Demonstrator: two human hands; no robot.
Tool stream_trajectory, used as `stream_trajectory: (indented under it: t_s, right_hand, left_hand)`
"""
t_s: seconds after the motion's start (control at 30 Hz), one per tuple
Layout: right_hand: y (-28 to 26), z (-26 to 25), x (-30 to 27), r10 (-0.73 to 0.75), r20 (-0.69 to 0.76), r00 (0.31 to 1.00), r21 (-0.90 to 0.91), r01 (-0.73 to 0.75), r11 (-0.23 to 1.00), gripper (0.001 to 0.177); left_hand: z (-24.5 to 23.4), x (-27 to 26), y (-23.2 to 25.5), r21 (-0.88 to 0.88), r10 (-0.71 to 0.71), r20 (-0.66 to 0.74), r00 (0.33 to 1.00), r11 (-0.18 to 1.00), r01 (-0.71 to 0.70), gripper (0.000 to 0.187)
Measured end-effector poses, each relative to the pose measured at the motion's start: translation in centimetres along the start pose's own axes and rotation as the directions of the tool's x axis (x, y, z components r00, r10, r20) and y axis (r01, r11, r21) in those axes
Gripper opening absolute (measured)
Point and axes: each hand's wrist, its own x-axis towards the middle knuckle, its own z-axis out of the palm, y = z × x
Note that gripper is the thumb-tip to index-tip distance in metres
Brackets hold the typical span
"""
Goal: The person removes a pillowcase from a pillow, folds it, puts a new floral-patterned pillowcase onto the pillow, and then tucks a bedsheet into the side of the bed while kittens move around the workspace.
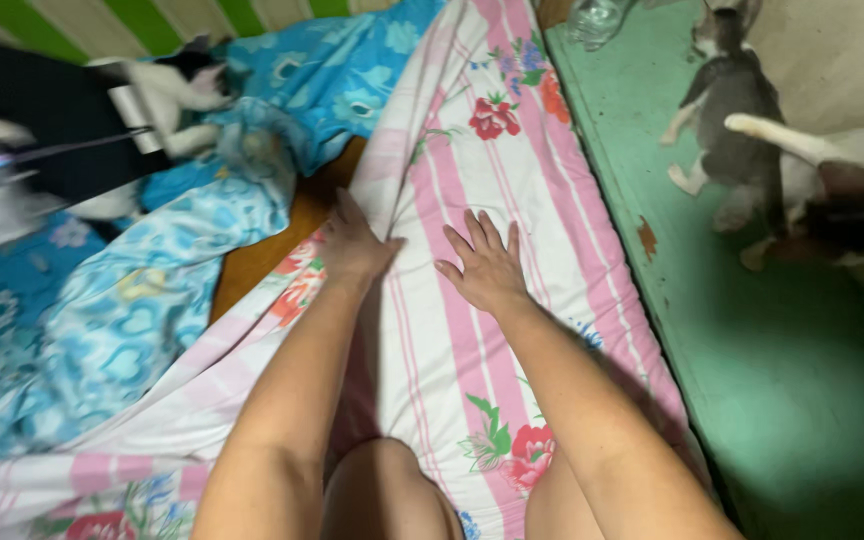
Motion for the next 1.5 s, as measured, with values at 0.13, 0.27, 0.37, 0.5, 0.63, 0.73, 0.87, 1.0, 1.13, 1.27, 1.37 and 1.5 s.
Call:
stream_trajectory:
  t_s: [0.13,0.27,0.37,0.5,0.63,0.73,0.87,1.0,1.13,1.27,1.37,1.5]
  right_hand:
    - [3.3,0.1,3.4,-0.028,-0.017,0.999,0.009,0.028,1.0,0.07]
    - [6.6,0.3,7.9,-0.097,-0.081,0.992,0.045,0.101,0.994,0.071]
    - [8.0,-0.4,10.9,-0.134,-0.1,0.986,0.059,0.14,0.988,0.072]
    - [9.7,-1.4,14.5,-0.171,-0.119,0.978,0.083,0.181,0.98,0.073]
    - [10.7,-2.2,17.9,-0.152,-0.143,0.978,0.101,0.167,0.981,0.075]
    - [11.3,-2.9,21.0,-0.132,-0.165,0.977,0.109,0.151,0.982,0.075]
    - [12.9,-4.0,24.6,-0.141,-0.153,0.978,0.127,0.161,0.979,0.076]
    - [14.6,-4.0,28.7,-0.224,-0.139,0.965,0.102,0.239,0.966,0.077]
    - [15.0,-3.9,32.8,-0.294,-0.22,0.93,0.109,0.323,0.94,0.077]
    - [15.0,-4.2,34.5,-0.305,-0.292,0.906,0.173,0.364,0.915,0.076]
    - [15.4,-4.2,34.1,-0.306,-0.363,0.88,0.193,0.392,0.899,0.07]
    - [16.1,-3.8,33.9,-0.304,-0.476,0.825,0.285,0.471,0.835,0.065]
  left_hand:
    - [2.2,8.1,-0.2,0.083,0.077,-0.042,0.996,0.994,-0.073,0.049]
    - [4.3,14.5,-3.8,0.193,0.354,-0.612,0.708,0.934,-0.3,0.033]
    - [5.5,17.4,-5.1,0.248,0.401,-0.617,0.677,0.916,-0.316,0.028]
    - [7.5,16.7,-1.7,0.126,0.217,-0.539,0.814,0.976,-0.177,0.039]
    - [7.2,15.2,3.1,0.104,0.175,-0.578,0.797,0.984,-0.141,0.045]
    - [8.1,16.8,7.4,0.047,0.22,-0.575,0.788,0.97,-0.237,0.046]
    - [8.5,20.1,9.6,-0.167,0.043,-0.516,0.855,0.974,-0.15,0.054]
    - [8.8,20.5,9.4,-0.022,0.115,-0.666,0.737,0.985,-0.173,0.06]
    - [8.6,20.6,9.4,-0.056,0.072,-0.604,0.794,0.99,-0.132,0.071]
    - [7.3,20.0,9.9,-0.044,0.109,-0.614,0.782,0.984,-0.171,0.077]
    - [5.0,19.6,9.1,-0.239,0.156,-0.571,0.806,0.908,-0.345,0.085]
    - [0.3,21.5,2.6,-0.2,0.048,-0.517,0.854,0.964,-0.176,0.075]
